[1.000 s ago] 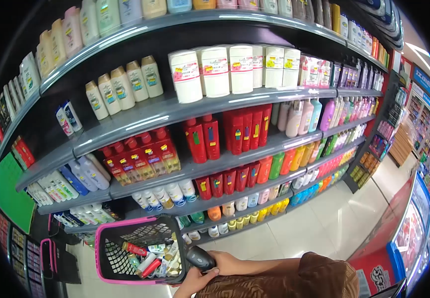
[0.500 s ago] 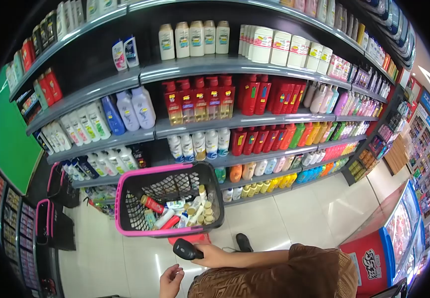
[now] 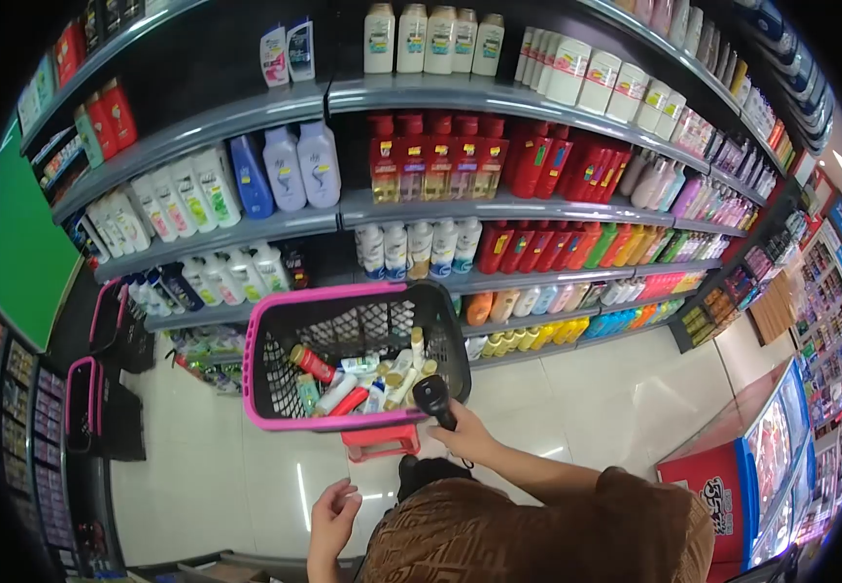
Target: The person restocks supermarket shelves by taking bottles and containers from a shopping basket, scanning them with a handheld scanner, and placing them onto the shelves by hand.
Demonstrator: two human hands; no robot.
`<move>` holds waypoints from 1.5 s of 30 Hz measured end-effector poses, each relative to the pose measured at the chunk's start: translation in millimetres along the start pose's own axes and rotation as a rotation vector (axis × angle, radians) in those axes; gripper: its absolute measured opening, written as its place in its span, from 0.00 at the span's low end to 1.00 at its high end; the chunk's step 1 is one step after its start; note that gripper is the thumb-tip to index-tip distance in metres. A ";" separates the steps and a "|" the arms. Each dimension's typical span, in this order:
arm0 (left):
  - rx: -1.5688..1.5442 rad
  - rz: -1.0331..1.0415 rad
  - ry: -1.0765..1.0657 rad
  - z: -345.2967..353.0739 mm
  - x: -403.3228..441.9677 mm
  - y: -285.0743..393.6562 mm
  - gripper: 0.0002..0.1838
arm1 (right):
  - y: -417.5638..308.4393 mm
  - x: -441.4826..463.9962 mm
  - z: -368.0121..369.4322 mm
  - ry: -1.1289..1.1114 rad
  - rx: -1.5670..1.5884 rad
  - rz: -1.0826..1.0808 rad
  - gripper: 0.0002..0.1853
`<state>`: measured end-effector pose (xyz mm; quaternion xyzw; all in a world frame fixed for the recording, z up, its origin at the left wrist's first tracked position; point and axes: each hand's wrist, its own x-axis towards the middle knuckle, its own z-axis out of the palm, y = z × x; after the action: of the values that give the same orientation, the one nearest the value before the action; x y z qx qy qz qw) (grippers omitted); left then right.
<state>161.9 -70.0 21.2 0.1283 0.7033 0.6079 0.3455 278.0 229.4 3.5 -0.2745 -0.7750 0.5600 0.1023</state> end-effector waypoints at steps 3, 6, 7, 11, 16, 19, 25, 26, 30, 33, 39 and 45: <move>0.075 -0.010 -0.023 -13.3 33.6 -3.2 0.23 | -7.6 19.3 -6.4 0.186 -0.034 -0.066 0.26; 0.398 0.059 -0.012 -33.8 54.5 0.4 0.23 | 8.8 51.2 -7.9 0.302 -0.324 -0.148 0.26; 0.286 0.079 0.019 -34.0 64.2 6.5 0.23 | 13.5 62.3 -10.3 0.285 -0.373 -0.188 0.27; 0.328 0.038 0.096 -36.0 89.8 51.7 0.22 | 16.6 85.4 -4.1 0.241 -0.348 -0.157 0.29; 0.367 0.011 0.006 -41.8 142.9 70.2 0.22 | 44.4 112.7 -1.5 0.294 -0.580 -0.208 0.32; 0.405 0.019 -0.033 -31.4 173.9 86.7 0.22 | 43.1 118.7 -2.5 0.278 -0.642 -0.206 0.33; 0.624 -0.017 -0.176 -41.1 281.7 71.9 0.21 | 54.1 124.9 -0.1 0.419 -0.609 -0.419 0.28; 0.628 -0.024 -0.188 -42.7 303.7 65.7 0.21 | 55.9 126.4 -0.2 0.421 -0.609 -0.405 0.28; 0.713 -0.180 -0.295 -57.0 387.9 -9.9 0.23 | 52.1 128.2 0.1 0.480 -0.642 -0.398 0.27; 0.843 -0.266 -0.347 -61.3 434.6 -56.5 0.25 | 54.1 129.5 1.5 0.434 -0.671 -0.372 0.28; 1.058 -0.552 -0.397 -86.6 471.3 -146.9 0.27 | 52.3 132.6 5.5 0.439 -0.753 -0.323 0.30; 1.114 -0.657 -0.351 -91.1 477.2 -211.0 0.27 | 45.1 133.6 9.3 0.428 -0.839 -0.293 0.28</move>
<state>-193.6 98.6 -333.5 0.1637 0.8480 -0.0126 0.5040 177.0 304.0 -61.4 -0.2888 -0.9258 0.1106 0.2176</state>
